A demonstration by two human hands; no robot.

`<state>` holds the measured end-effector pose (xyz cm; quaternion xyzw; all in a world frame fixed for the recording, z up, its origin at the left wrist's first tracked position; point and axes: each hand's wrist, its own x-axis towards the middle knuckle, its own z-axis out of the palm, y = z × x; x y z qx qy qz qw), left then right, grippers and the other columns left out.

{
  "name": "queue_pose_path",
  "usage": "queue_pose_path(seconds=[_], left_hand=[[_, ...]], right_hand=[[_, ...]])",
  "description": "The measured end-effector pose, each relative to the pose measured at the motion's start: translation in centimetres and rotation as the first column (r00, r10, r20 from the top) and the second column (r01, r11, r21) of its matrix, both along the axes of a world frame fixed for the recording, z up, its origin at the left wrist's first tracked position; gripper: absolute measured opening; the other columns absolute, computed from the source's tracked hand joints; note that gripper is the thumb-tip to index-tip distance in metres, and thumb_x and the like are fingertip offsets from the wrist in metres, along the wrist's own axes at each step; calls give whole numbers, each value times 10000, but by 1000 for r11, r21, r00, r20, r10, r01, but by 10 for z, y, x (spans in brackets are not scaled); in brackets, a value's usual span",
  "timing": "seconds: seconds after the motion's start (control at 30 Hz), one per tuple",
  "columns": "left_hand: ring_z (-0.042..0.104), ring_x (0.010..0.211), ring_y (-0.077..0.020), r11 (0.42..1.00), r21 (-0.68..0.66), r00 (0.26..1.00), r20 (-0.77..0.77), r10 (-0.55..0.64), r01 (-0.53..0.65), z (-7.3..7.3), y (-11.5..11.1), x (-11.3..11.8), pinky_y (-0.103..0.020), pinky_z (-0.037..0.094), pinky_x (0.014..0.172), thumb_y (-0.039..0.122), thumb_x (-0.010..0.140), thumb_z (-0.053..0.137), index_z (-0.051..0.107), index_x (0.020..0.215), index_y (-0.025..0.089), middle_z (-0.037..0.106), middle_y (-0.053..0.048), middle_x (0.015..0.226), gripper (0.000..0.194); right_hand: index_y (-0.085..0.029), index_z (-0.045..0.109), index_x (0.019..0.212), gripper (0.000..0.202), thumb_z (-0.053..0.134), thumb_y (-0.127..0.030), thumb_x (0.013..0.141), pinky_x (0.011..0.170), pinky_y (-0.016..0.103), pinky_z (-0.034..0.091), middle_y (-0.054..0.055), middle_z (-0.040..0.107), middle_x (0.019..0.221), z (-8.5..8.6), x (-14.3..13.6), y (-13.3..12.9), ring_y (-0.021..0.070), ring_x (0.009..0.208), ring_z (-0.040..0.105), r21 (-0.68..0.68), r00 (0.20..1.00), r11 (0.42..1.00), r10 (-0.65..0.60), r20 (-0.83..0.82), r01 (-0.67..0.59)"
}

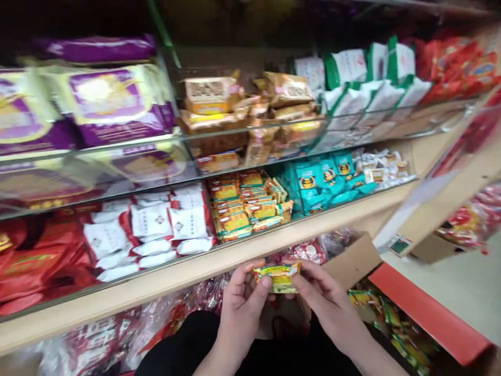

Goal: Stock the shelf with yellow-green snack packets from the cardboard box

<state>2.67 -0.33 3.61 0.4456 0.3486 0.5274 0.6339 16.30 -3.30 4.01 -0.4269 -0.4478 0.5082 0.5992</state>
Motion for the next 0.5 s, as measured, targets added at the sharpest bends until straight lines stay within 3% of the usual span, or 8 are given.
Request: queue_pose_path(seconds=[0.07,0.2,0.33,0.5], left_hand=[[626,736,-133,1000,-5,998,68,5,-5,2,1,-15,-209,510,609,215,669,710,615,869,209,687,-3,830,222],[642,717,-148,988,-146,987,158,-32,55,1,-2,-38,-276,542,633,281,717,667,638,852,189,686,-14,795,166],[644,733,-160,977,-212,988,152,11,22,-2,-4,-52,-296,548,652,299,702,678,672,841,191,681,-12,793,176],[627,760,-148,969,-215,976,205,-75,120,-5,-3,-57,-282,510,705,326,747,632,683,937,213,686,-27,827,227]], right_hand=[[-251,636,957,223,623,-336,751,668,252,506,19,654,878,-15,-6,0,148,741,596,-2,998,998,-66,5,66],[-262,681,874,232,718,-311,650,600,273,516,24,664,868,-37,-17,6,153,689,588,-45,979,985,-173,-107,169],[-262,695,753,252,795,-265,522,604,269,507,1,654,816,-37,-30,15,151,704,581,-72,937,955,-296,-185,288],[-244,692,704,147,757,-311,590,468,205,420,-25,599,624,-30,-36,19,87,514,471,-117,933,949,-311,-182,294]])
